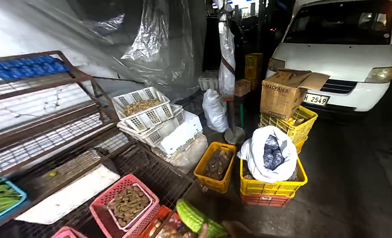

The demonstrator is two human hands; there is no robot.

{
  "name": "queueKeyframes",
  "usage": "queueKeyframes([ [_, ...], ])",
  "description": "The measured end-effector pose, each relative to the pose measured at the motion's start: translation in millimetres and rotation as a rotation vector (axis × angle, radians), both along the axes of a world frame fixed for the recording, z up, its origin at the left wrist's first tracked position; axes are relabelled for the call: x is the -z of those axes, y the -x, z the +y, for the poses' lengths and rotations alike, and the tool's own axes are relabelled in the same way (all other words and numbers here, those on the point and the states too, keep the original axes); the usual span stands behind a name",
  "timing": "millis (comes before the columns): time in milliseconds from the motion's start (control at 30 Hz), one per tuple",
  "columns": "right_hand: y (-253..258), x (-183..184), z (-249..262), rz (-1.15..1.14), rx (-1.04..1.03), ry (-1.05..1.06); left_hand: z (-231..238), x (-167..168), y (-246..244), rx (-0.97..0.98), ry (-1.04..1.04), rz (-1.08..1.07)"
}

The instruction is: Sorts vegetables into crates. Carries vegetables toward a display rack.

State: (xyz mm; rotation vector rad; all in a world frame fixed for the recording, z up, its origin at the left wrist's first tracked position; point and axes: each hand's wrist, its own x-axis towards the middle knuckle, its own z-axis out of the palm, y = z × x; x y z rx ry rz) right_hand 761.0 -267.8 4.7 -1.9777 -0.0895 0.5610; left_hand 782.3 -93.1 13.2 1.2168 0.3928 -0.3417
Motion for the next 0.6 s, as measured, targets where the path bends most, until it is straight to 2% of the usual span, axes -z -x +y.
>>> queueKeyframes([
  [67,-9,13,-8,-0.003,0.065,-0.023,-14,1,-11,0.085,-0.003,0.018],
  [167,-26,41,-16,-0.064,0.113,-0.071,-25,7,-34,0.113,-0.052,0.019],
  [233,-43,66,-17,-0.087,0.130,-0.096,-30,2,-52,0.102,-0.078,0.039],
  [267,-53,67,-17,-0.070,0.127,-0.100,-32,-9,-62,0.096,-0.098,0.069],
  [333,-79,54,-15,-0.033,0.113,-0.119,-34,-35,-88,0.120,-0.145,0.101],
  [433,-128,51,-7,-0.033,0.137,-0.154,-14,5,-145,0.187,-0.104,0.048],
  [600,-213,8,7,0.223,0.209,-0.199,15,17,-229,0.370,-0.141,0.090],
])
